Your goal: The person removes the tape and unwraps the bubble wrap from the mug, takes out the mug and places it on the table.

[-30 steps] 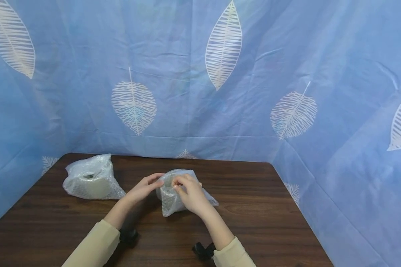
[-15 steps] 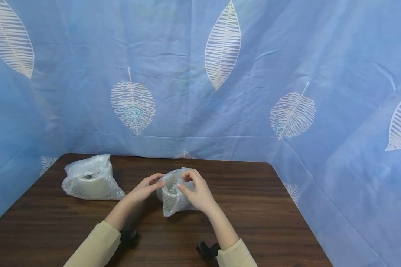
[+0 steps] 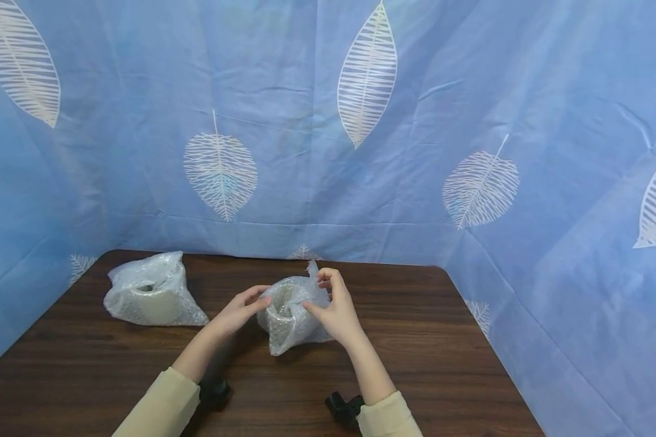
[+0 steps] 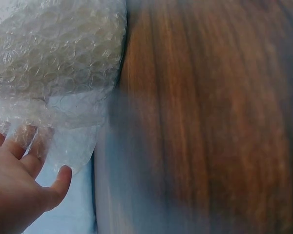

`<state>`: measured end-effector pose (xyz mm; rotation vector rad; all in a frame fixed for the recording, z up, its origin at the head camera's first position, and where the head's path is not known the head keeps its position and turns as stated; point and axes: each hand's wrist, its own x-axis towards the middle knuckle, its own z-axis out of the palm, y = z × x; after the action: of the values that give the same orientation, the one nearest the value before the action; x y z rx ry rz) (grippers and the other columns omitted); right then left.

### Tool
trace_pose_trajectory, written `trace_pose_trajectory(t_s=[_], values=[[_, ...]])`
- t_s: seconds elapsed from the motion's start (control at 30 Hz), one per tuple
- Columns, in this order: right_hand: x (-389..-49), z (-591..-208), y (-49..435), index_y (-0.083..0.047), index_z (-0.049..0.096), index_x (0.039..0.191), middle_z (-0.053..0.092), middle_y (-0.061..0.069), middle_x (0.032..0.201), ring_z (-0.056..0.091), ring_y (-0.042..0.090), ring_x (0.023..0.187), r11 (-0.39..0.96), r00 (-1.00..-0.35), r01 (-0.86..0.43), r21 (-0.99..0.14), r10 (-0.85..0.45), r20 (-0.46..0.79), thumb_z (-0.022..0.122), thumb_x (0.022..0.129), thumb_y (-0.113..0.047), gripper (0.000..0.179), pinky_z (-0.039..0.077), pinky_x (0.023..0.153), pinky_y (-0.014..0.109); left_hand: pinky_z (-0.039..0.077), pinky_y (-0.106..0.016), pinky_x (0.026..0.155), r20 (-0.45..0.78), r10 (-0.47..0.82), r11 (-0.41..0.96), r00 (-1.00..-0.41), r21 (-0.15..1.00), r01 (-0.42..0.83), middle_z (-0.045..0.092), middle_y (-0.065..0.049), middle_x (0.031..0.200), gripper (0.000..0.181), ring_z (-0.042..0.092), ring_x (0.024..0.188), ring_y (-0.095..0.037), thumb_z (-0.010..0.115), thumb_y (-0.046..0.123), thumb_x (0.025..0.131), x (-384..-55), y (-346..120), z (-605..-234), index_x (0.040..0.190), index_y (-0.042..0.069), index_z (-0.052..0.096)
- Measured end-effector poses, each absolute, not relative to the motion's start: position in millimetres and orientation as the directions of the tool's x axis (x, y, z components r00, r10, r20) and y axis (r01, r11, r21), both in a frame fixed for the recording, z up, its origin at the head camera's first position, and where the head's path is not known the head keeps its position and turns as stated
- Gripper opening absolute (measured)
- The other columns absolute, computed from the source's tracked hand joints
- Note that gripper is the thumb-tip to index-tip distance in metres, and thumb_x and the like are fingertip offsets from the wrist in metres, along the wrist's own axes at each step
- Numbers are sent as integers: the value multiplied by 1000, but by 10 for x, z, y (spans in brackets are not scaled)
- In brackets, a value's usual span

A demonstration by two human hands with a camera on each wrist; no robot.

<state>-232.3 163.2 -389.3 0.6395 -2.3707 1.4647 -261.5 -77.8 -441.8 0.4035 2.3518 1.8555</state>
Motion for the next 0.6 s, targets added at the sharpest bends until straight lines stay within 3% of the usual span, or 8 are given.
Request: trace_pose_trajectory(t_s=[0.33,0.6], values=[[-2374,-3927,1754,-16,38,133,40,15,133,44,33,114,411,-893,-447,-795,-159,420,70,85,2,60,39,92,57,35,-56,99,80,259,191,-963,973,132,45,-15,141,45,40,129,-37,59,31,97,-2573,-763,-4424,135,8,54],[-2461,-4026,1869,-12,36,144,45,15,126,46,34,114,404,-902,-425,-810,-111,418,62,89,6,63,40,91,55,33,-59,100,77,272,188,-959,973,131,39,-24,143,44,33,132,-44,55,22,99,-2418,-748,-4211,137,1,49]])
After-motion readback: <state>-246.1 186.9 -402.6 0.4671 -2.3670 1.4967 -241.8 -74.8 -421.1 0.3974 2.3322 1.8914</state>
